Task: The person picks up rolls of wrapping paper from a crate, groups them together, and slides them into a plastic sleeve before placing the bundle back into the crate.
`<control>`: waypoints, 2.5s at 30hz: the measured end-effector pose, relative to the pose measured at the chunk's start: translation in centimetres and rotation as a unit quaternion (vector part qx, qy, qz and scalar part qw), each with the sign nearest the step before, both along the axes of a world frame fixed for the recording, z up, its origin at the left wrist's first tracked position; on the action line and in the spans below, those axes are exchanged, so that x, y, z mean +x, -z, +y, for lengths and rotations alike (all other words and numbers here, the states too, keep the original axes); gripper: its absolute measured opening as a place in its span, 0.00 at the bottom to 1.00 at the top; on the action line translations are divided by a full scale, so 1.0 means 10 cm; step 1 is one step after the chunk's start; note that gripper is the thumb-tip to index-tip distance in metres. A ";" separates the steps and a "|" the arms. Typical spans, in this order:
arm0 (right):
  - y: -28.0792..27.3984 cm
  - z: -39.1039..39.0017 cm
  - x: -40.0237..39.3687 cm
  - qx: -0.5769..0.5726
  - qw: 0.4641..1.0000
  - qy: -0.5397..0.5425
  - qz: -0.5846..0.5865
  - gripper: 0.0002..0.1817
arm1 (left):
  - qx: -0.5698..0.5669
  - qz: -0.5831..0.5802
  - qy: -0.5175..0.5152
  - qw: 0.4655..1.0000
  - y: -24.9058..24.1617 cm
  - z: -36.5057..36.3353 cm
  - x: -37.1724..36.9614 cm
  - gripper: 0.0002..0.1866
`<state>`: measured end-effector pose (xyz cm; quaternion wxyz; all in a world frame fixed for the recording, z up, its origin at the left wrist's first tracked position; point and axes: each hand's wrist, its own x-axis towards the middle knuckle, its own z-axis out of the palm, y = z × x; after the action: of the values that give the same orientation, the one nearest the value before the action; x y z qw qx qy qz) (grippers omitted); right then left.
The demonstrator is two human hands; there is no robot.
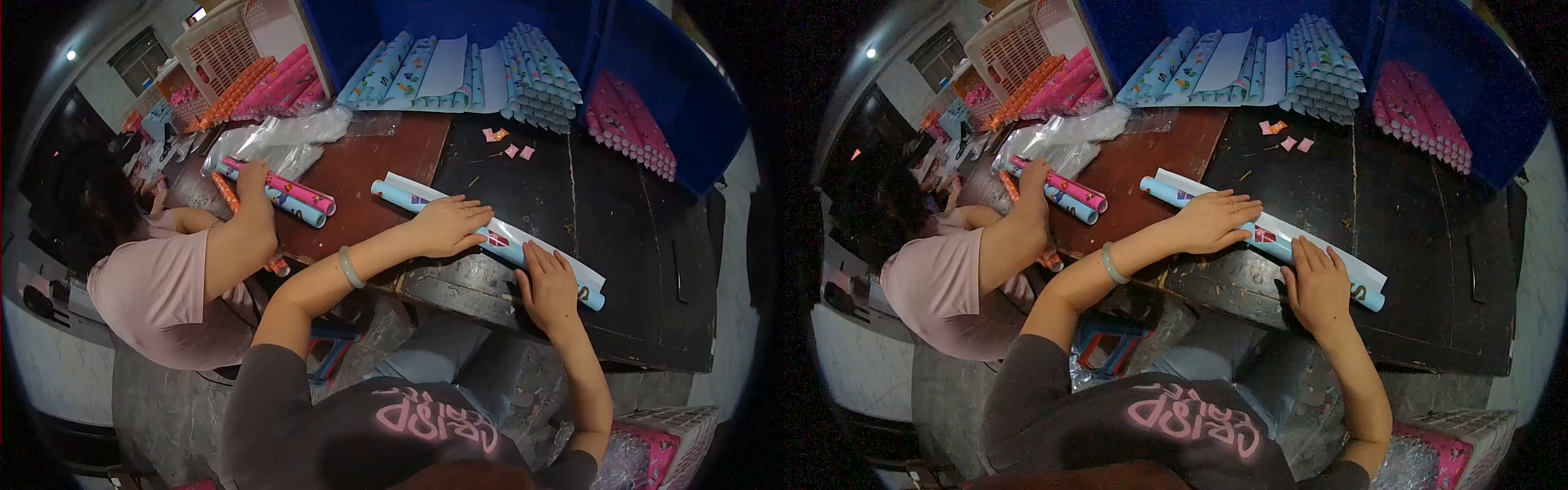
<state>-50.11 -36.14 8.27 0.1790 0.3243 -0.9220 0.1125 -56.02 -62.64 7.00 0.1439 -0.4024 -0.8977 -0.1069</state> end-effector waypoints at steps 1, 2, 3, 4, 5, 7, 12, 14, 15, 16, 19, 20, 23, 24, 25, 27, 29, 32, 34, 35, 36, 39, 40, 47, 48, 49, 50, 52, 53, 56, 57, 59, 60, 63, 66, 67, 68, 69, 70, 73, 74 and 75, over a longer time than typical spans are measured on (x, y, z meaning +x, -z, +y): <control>0.00 0.01 -0.06 -0.009 1.000 0.004 -0.024 0.24 | -0.022 -0.017 -0.006 1.000 -0.01 0.01 -0.05 0.27; 0.00 0.03 -0.11 -0.020 0.999 0.004 -0.038 0.23 | -0.038 -0.025 -0.011 0.999 -0.03 0.02 -0.10 0.27; 0.02 0.04 -0.17 -0.021 0.999 0.006 -0.033 0.23 | -0.038 -0.020 -0.009 0.999 -0.03 0.03 -0.14 0.27; 0.03 0.05 -0.23 -0.031 0.998 0.002 -0.046 0.22 | -0.031 -0.014 -0.011 0.999 -0.05 0.04 -0.17 0.27; 0.04 0.06 -0.28 -0.041 0.997 -0.003 -0.059 0.22 | -0.023 -0.007 -0.013 1.000 -0.06 0.06 -0.21 0.26; 0.07 0.07 -0.38 -0.039 0.998 -0.003 -0.052 0.22 | -0.005 -0.003 -0.019 1.000 -0.12 0.09 -0.25 0.25; 0.12 0.11 -0.60 -0.004 0.997 0.010 -0.074 0.27 | -0.003 0.095 0.072 0.993 -0.06 0.12 -0.32 0.17; 0.10 0.11 -0.63 0.012 0.996 0.010 -0.087 0.28 | -0.010 0.101 0.076 0.992 -0.09 0.12 -0.28 0.19; 0.09 0.13 -0.66 0.024 0.995 0.008 -0.100 0.30 | -0.013 0.101 0.080 0.992 -0.10 0.12 -0.30 0.19; 0.07 0.12 -0.67 0.029 0.994 0.005 -0.108 0.31 | -0.015 0.105 0.086 0.991 -0.09 0.12 -0.32 0.20; 0.04 0.17 -0.66 0.034 0.996 -0.014 -0.075 0.34 | -0.039 0.097 0.100 0.989 -0.09 0.10 -0.40 0.20; -0.05 0.17 -0.59 0.026 0.996 -0.031 -0.075 0.34 | -0.036 0.102 0.100 0.989 -0.08 0.10 -0.42 0.20; -0.04 0.22 -0.47 0.007 0.999 -0.045 0.004 0.33 | -0.034 0.047 0.123 0.991 -0.09 0.06 -0.50 0.19; 0.02 0.30 -0.44 0.046 0.998 -0.020 0.025 0.29 | -0.029 0.052 0.121 0.991 -0.10 0.03 -0.51 0.19; 0.05 0.38 -0.40 0.084 0.995 0.005 0.046 0.26 | -0.028 0.028 0.115 0.993 -0.12 0.00 -0.51 0.18; 0.06 0.49 -0.29 0.100 0.993 0.018 0.064 0.22 | -0.025 0.007 0.112 0.993 -0.17 0.02 -0.53 0.17; 0.05 0.55 -0.20 0.134 0.987 0.039 0.084 0.16 | -0.040 -0.018 0.137 0.990 -0.24 0.06 -0.53 0.15; -0.09 0.61 -0.16 0.175 0.968 0.075 0.164 0.14 | -0.070 -0.022 0.105 0.992 -0.36 0.09 -0.59 0.13; -0.24 0.71 -0.17 0.173 0.966 0.075 0.175 0.16 | -0.068 -0.030 0.085 0.994 -0.42 0.03 -0.65 0.12; -0.28 0.75 -0.18 0.166 0.966 0.073 0.182 0.17 | -0.056 -0.029 0.089 0.994 -0.44 0.01 -0.68 0.12; -0.31 0.76 -0.18 0.145 0.978 0.055 0.140 0.16 | -0.060 -0.034 0.089 0.994 -0.43 0.02 -0.69 0.12; -0.43 0.68 -0.06 0.072 0.979 0.072 -0.178 0.18 | -0.043 0.170 0.098 0.980 -0.33 0.10 -0.83 0.15; -0.50 0.68 -0.05 0.070 0.978 0.068 -0.184 0.18 | -0.046 0.163 0.095 0.981 -0.32 0.10 -0.82 0.15; -0.61 0.62 -0.13 0.156 0.983 0.061 0.071 0.33 | -0.052 -0.013 0.105 0.993 -0.35 0.14 -0.90 0.12; -0.56 0.63 -0.15 0.156 0.984 0.059 0.069 0.33 | -0.066 -0.052 0.113 0.990 -0.36 0.15 -0.94 0.12; -0.49 0.66 -0.17 0.170 0.982 0.084 0.016 0.31 | -0.066 -0.053 0.111 0.990 -0.38 0.17 -0.97 0.12; -0.44 0.68 -0.18 0.184 0.976 0.109 -0.037 0.30 | -0.072 -0.050 0.112 0.990 -0.40 0.20 -0.99 0.12; -0.36 0.71 -0.15 0.147 0.980 0.106 -0.080 0.28 | -0.082 -0.031 0.111 0.990 -0.41 0.26 -1.07 0.12; -0.31 0.72 -0.13 0.109 0.981 0.103 -0.123 0.27 | -0.086 -0.013 0.109 0.990 -0.40 0.29 -1.13 0.13; -0.15 0.80 -0.16 -0.079 0.962 0.070 -0.252 0.21 | -0.082 0.089 0.130 0.984 -0.39 0.35 -1.36 0.10; -0.13 0.84 -0.14 -0.082 0.962 0.072 -0.252 0.21 | -0.116 0.113 0.110 0.981 -0.42 0.35 -1.49 0.09; -0.18 0.95 -0.04 -0.192 0.929 0.044 -0.314 0.16 | 0.012 0.229 0.147 0.962 -0.60 0.16 -1.71 0.09; -0.24 0.99 0.04 -0.195 0.928 0.047 -0.314 0.16 | 0.055 0.227 0.075 0.970 -0.69 0.04 -1.79 0.11; -0.36 1.13 0.27 -0.291 0.805 0.194 -0.480 0.13 | 0.143 0.267 -0.120 0.946 -0.59 -0.35 -2.29 0.25; -0.21 1.29 0.37 -0.368 0.789 0.187 -0.455 0.14 | 0.070 0.232 -0.131 0.961 -0.48 -0.40 -2.68 0.19; -0.24 1.28 0.35 -0.367 0.788 0.190 -0.456 0.14 | 0.020 0.253 -0.110 0.961 -0.42 -0.36 -2.76 0.15; -0.30 1.25 0.35 -0.392 0.758 0.190 -0.486 0.14 | 0.022 0.251 -0.108 0.962 -0.34 -0.32 -2.83 0.15; -0.34 1.22 0.33 -0.417 0.726 0.189 -0.513 0.15 | -0.016 0.249 -0.143 0.958 -0.27 -0.26 -2.89 0.14; -0.35 1.19 0.30 -0.418 0.726 0.191 -0.511 0.15 | -0.053 0.249 -0.179 0.951 -0.24 -0.20 -2.94 0.12; -0.36 1.12 0.19 -0.456 0.694 0.190 -0.524 0.16 | -0.068 0.265 -0.175 0.946 -0.17 -0.14 -3.09 0.12; -0.35 1.11 0.14 -0.457 0.690 0.188 -0.529 0.17 | -0.059 0.257 -0.162 0.951 -0.13 -0.13 -3.14 0.14; -0.34 1.09 0.09 -0.458 0.685 0.185 -0.535 0.17 | -0.056 0.256 -0.161 0.951 -0.11 -0.14 -3.19 0.14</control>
<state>-49.22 -25.28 11.68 -0.2014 -0.0909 -0.7360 0.6400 -87.91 -63.99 8.12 0.3615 -0.2735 -0.8882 0.0753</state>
